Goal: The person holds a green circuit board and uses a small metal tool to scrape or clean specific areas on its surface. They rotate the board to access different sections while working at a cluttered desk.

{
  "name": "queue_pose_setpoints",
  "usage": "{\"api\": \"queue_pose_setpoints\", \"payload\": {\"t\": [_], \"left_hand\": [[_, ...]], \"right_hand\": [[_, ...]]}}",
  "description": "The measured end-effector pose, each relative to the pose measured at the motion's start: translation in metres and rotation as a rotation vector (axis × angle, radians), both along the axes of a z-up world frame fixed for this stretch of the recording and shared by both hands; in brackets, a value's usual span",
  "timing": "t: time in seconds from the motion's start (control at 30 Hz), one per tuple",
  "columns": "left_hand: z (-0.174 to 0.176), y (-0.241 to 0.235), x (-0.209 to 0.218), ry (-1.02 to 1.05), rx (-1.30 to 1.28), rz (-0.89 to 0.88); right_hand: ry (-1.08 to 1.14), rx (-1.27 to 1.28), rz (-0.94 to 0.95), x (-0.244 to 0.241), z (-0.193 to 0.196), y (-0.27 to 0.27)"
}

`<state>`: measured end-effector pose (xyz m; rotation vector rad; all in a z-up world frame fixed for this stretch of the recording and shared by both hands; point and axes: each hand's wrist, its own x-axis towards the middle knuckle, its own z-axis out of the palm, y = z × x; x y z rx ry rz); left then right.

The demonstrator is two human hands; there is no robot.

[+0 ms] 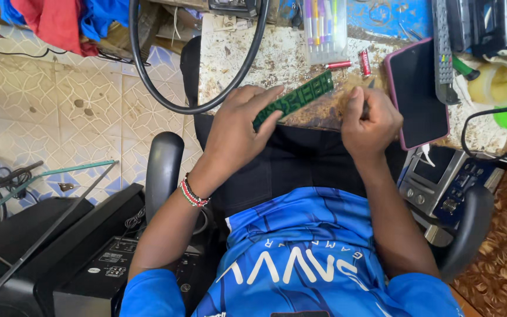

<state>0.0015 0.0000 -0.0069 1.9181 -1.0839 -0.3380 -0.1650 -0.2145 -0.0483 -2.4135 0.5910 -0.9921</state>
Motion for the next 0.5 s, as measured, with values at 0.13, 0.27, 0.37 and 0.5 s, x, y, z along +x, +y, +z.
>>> {"api": "queue_pose_setpoints", "payload": {"t": [0.13,0.27,0.37,0.5], "left_hand": [[0.008,-0.003,-0.002,-0.018,0.029,-0.049],[0.012,-0.001,-0.005,-0.109,0.113,-0.098],[0.013,0.000,-0.002,-0.101,0.106,-0.108],[-0.004,0.007,-0.011,-0.080,0.065,-0.062]], "right_hand": [[-0.012,-0.117,-0.029,0.008,-0.001,0.005],[-0.025,-0.196,-0.071,0.013,0.000,0.008],[-0.006,-0.228,-0.089,0.015,0.002,0.008],[0.022,-0.246,-0.136,0.016,0.001,0.017]]}}
